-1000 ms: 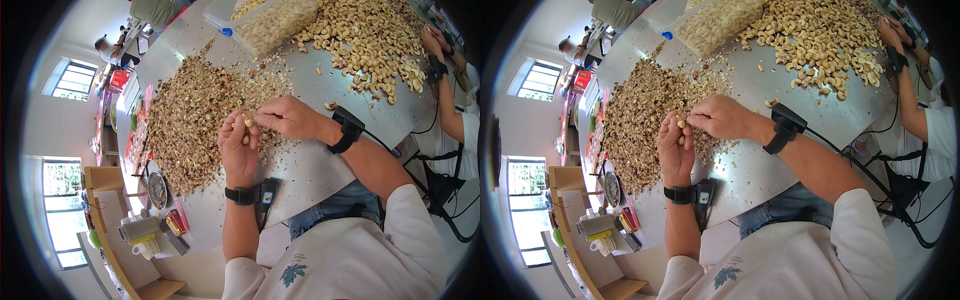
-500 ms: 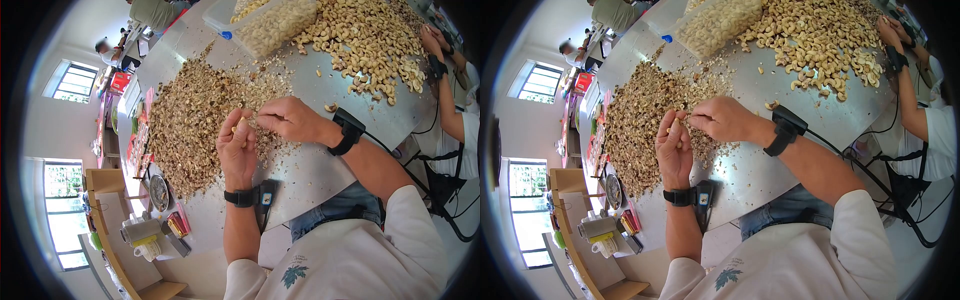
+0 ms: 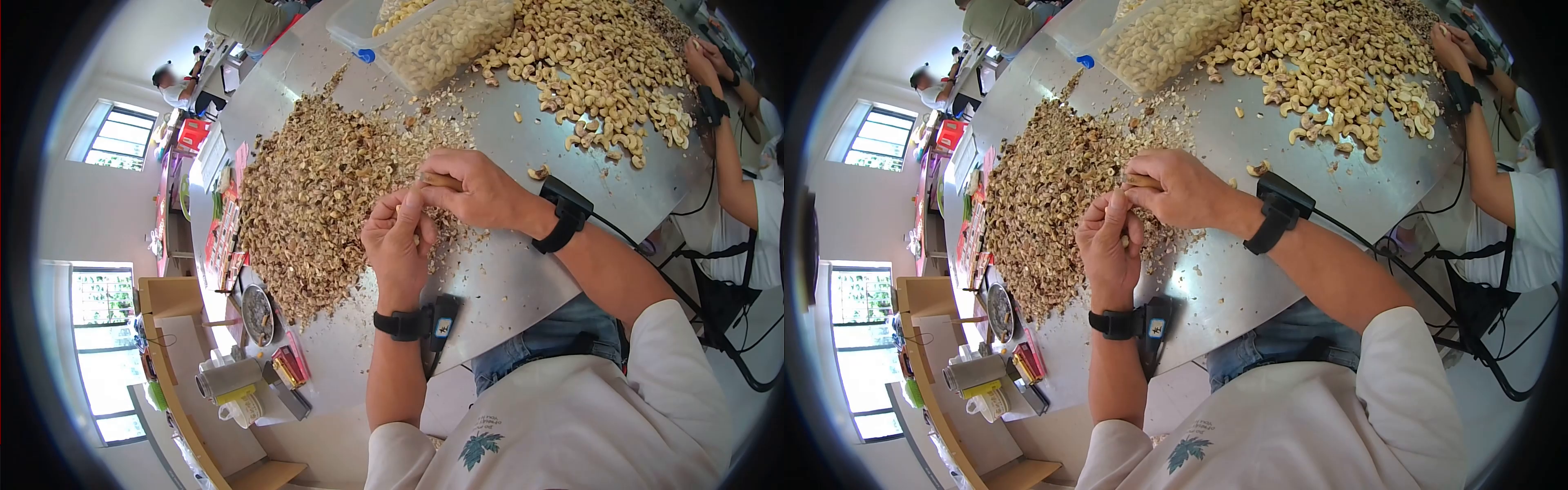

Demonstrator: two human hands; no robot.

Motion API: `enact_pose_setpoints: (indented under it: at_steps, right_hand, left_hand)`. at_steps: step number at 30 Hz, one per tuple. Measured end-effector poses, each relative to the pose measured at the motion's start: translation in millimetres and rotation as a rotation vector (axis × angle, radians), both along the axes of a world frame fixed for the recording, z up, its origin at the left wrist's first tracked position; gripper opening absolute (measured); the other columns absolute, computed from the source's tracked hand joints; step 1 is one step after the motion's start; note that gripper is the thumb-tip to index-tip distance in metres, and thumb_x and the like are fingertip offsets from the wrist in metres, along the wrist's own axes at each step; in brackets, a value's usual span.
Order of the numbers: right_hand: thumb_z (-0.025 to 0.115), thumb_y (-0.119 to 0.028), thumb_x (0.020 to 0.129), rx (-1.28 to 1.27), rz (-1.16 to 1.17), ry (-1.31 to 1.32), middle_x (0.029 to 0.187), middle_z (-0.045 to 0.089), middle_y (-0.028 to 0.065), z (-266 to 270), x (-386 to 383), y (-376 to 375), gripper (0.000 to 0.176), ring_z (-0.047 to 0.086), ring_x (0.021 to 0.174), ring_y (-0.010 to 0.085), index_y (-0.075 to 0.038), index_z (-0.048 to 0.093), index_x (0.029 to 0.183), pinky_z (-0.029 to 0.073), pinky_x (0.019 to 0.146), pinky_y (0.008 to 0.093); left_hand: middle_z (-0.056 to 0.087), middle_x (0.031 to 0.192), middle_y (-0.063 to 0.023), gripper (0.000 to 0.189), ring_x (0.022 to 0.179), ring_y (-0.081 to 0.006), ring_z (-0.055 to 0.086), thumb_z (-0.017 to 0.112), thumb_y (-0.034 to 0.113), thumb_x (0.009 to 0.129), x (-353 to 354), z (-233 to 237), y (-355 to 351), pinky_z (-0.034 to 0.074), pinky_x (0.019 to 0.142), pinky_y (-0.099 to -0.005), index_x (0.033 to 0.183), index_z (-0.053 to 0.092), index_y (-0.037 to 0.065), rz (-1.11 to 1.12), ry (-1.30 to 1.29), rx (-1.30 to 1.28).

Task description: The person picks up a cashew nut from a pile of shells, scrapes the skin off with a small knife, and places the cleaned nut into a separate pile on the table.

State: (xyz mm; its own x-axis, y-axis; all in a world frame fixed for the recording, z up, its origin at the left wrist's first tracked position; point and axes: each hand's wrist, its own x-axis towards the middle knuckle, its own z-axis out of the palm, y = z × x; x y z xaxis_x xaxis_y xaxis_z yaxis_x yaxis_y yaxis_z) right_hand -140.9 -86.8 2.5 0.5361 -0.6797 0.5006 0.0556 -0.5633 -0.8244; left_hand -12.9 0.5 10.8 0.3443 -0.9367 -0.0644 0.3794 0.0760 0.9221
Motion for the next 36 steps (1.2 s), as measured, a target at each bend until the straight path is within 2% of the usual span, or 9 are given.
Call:
enact_pose_setpoints:
  at_steps: [4,7,10,13,16,18,22,28,36]
  right_hand:
    - [0.064,-0.01,0.084,0.319,0.068,0.003,0.061,0.037,-0.0019,4.6,-4.0,-3.1,0.025,0.036,0.059,0.0076,-0.001,0.046,0.07,0.036,0.055,0.0267]
    - [0.062,-0.017,0.085,0.371,0.109,-0.024,0.059,0.04,0.0046,9.4,-7.1,-4.8,0.03,0.035,0.055,0.0129,-0.001,0.047,0.066,0.035,0.052,0.0322]
    - [0.061,-0.017,0.086,0.275,0.103,0.011,0.061,0.047,0.0068,6.3,-6.3,-6.5,0.027,0.041,0.055,0.0165,0.0,0.051,0.068,0.037,0.053,0.0335]
    - [0.059,-0.017,0.086,0.032,0.018,-0.161,0.065,0.053,0.0108,13.0,-4.1,-5.6,0.024,0.048,0.058,0.0231,0.002,0.055,0.072,0.039,0.056,0.0364]
    - [0.058,-0.017,0.086,-0.047,0.06,-0.076,0.069,0.055,0.0146,15.5,-12.1,-9.4,0.023,0.053,0.064,0.03,0.003,0.058,0.076,0.04,0.059,0.0393]
    - [0.059,-0.014,0.086,-0.042,0.157,0.036,0.07,0.054,0.0126,15.5,-17.5,-12.3,0.016,0.052,0.065,0.0266,0.002,0.06,0.084,0.041,0.061,0.0358]
    - [0.059,-0.013,0.087,-0.075,0.272,0.071,0.07,0.053,0.0119,9.9,-17.3,-11.7,0.014,0.052,0.065,0.0254,0.001,0.06,0.085,0.041,0.061,0.0346]
    - [0.059,-0.013,0.086,-0.083,0.263,0.126,0.07,0.053,0.0127,9.2,-16.9,-10.7,0.015,0.052,0.064,0.0267,0.001,0.059,0.082,0.041,0.06,0.0351]
    - [0.06,-0.015,0.084,-0.245,0.055,0.085,0.075,0.055,0.0114,9.5,-13.0,-5.1,0.012,0.056,0.068,0.031,-0.004,0.06,0.081,0.045,0.06,0.0394]
  left_hand:
    - [0.058,0.063,-0.004,0.016,0.045,-0.008,0.047,0.058,0.007,0.09,6.4,3.6,3.3,0.031,0.039,-0.019,0.102,0.063,-0.002,-0.11,0.058,-0.044]
    - [0.059,0.065,-0.0048,0.021,0.048,-0.0086,0.05,0.059,0.004,0.088,12.9,0.3,4.0,0.035,0.041,-0.0191,0.108,0.063,-0.002,-0.17,0.084,-0.089]
    - [0.062,0.073,-0.0069,0.026,0.051,-0.009,0.051,0.06,0.0,0.086,17.4,-2.1,4.8,0.037,0.042,-0.0187,0.112,0.061,-0.002,-0.143,0.096,-0.1]
    - [0.064,0.089,-0.011,0.03,0.053,-0.009,0.052,0.06,-0.003,0.085,16.4,1.9,3.2,0.038,0.043,-0.0185,0.115,0.059,-0.002,-0.086,0.105,-0.145]
    - [0.063,0.105,-0.0141,0.034,0.055,-0.0085,0.053,0.06,-0.005,0.084,15.5,7.4,2.5,0.039,0.043,-0.0185,0.117,0.058,-0.001,-0.07,0.093,-0.154]
    - [0.061,0.111,-0.0153,0.035,0.057,-0.0081,0.054,0.059,-0.007,0.084,20.1,2.4,2.2,0.039,0.043,-0.0185,0.118,0.057,-0.001,-0.086,0.056,-0.156]
    - [0.063,0.109,-0.015,0.034,0.056,-0.0081,0.054,0.059,-0.008,0.083,16.3,4.8,3.2,0.038,0.043,-0.0178,0.117,0.058,-0.001,-0.056,-0.024,-0.145]
    - [0.065,0.106,-0.0158,0.032,0.055,-0.0085,0.054,0.06,-0.007,0.082,20.2,0.3,2.6,0.036,0.042,-0.0176,0.114,0.061,0.0,-0.052,-0.08,-0.162]
    - [0.066,0.105,-0.017,0.032,0.054,-0.0087,0.054,0.06,-0.008,0.082,18.5,3.8,3.1,0.036,0.042,-0.0175,0.114,0.06,-0.002,-0.021,-0.091,-0.124]
